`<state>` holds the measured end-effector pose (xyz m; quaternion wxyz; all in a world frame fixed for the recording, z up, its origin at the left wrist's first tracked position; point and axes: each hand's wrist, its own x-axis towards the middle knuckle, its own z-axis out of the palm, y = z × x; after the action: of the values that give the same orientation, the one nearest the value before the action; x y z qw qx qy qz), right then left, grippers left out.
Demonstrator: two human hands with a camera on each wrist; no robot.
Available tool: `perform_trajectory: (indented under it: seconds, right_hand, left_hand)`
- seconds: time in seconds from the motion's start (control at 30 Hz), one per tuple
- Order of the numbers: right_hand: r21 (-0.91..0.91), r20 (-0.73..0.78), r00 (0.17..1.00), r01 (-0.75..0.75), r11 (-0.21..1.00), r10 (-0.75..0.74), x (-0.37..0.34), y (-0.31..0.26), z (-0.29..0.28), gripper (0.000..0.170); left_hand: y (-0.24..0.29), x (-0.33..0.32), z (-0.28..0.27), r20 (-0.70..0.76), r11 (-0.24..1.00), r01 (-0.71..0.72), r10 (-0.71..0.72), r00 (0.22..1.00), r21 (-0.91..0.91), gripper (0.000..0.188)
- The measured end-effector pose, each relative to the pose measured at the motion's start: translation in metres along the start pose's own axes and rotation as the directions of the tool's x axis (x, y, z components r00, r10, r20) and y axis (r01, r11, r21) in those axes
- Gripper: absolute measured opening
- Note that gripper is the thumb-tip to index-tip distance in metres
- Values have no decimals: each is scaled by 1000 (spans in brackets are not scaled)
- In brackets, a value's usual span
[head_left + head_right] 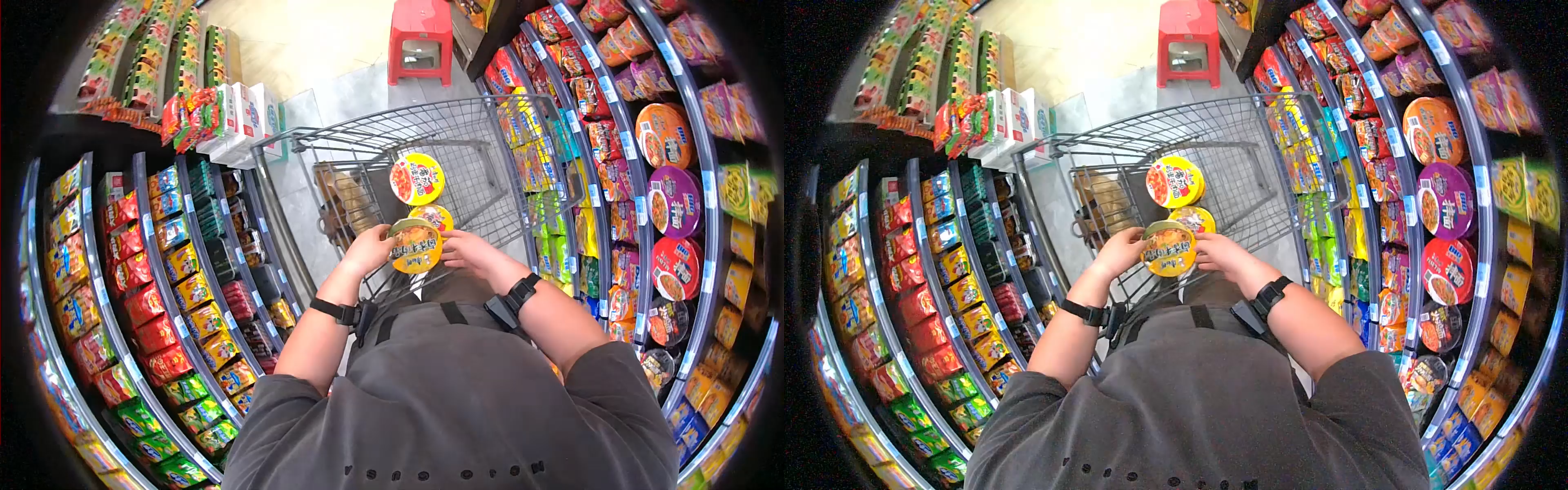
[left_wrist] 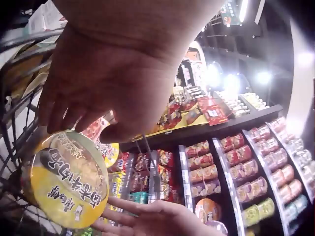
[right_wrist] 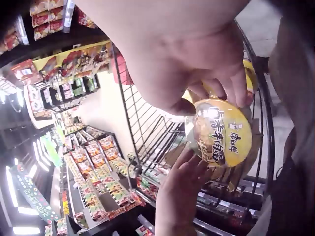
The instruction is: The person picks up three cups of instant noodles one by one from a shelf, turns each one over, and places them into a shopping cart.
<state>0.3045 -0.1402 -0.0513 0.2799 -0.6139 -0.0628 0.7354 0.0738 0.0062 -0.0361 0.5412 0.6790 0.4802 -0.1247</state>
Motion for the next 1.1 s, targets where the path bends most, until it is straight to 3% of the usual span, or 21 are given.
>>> perform_trajectory:
  seconds: [0.1, 0.17, 0.23, 0.3, 0.37, 0.47, 0.5, 0.57, 0.6, 0.7, 0.77, 0.83, 0.9, 0.97, 1.0, 1.03, 1.1]
  right_hand:
    - [-8, -31, 996, 83, 997, -83, -33, -5, 17, 57]
    - [-7, -48, 989, 141, 990, -141, -71, -11, 34, 56]
    - [-22, -64, 979, 190, 982, -191, -107, -12, 50, 54]
    - [-37, -92, 964, 249, 968, -251, -129, 0, 61, 52]
    - [-97, -107, 941, 312, 945, -322, -146, 18, 64, 47]
    - [4, -111, 924, 369, 929, -367, -188, 37, 72, 45]
    - [56, -96, 922, 380, 923, -374, -200, 43, 73, 44]
    - [114, -122, 910, 410, 905, -397, -222, 56, 74, 43]
    - [152, -125, 894, 447, 882, -431, -232, 63, 74, 42]
    - [240, -142, 862, 506, 828, -486, -262, 83, 67, 42]
    - [289, -152, 847, 531, 797, -509, -282, 92, 62, 43]
    - [353, -217, 815, 579, 735, -538, -306, 96, 59, 40]
    - [270, -246, 783, 621, 736, -571, -318, 109, 44, 47]
    - [-11, -300, 696, 682, 731, -653, -326, 125, 25, 51]
    - [-39, -285, 707, 666, 745, -647, -338, 131, 15, 56]
    - [-28, -312, 696, 673, 739, -647, -346, 141, 5, 56]
    - [165, -342, 641, 761, 628, -687, -362, 161, -12, 59]
  left_hand:
    - [-1, -36, -12, -81, 991, -123, 118, 990, -52, 51]
    - [9, -69, -24, -66, 942, -267, 259, 964, -204, 55]
    - [19, -102, -32, -51, 911, -311, 309, 950, -272, 56]
    - [26, -129, -39, -29, 833, -511, 518, 855, -212, 58]
    - [33, -150, -39, 6, 783, -559, 582, 813, -273, 62]
    - [56, -180, -37, 109, 614, -680, 769, 630, -401, 77]
    - [64, -187, -35, 123, 605, -686, 779, 615, -404, 77]
    - [79, -200, -29, 136, 445, -887, 893, 429, -125, 86]
    - [87, -203, -28, 186, 356, -933, 914, 361, 62, 104]
    - [116, -221, -12, 228, 344, -938, 918, 325, -47, 114]
    - [129, -222, -1, 252, 321, -947, 918, 308, -12, 119]
    - [140, -218, 14, 223, 544, -794, 838, 498, -271, 118]
    - [161, -214, 29, 242, 512, -815, 856, 456, -273, 115]
    - [185, -214, 51, 246, 538, -793, 841, 482, -285, 111]
    - [196, -213, 64, 280, 555, -774, 829, 485, -305, 105]
    - [207, -210, 80, 307, 552, -776, 829, 468, -305, 105]
    - [226, -198, 118, 324, 602, -699, 798, 509, -386, 100]
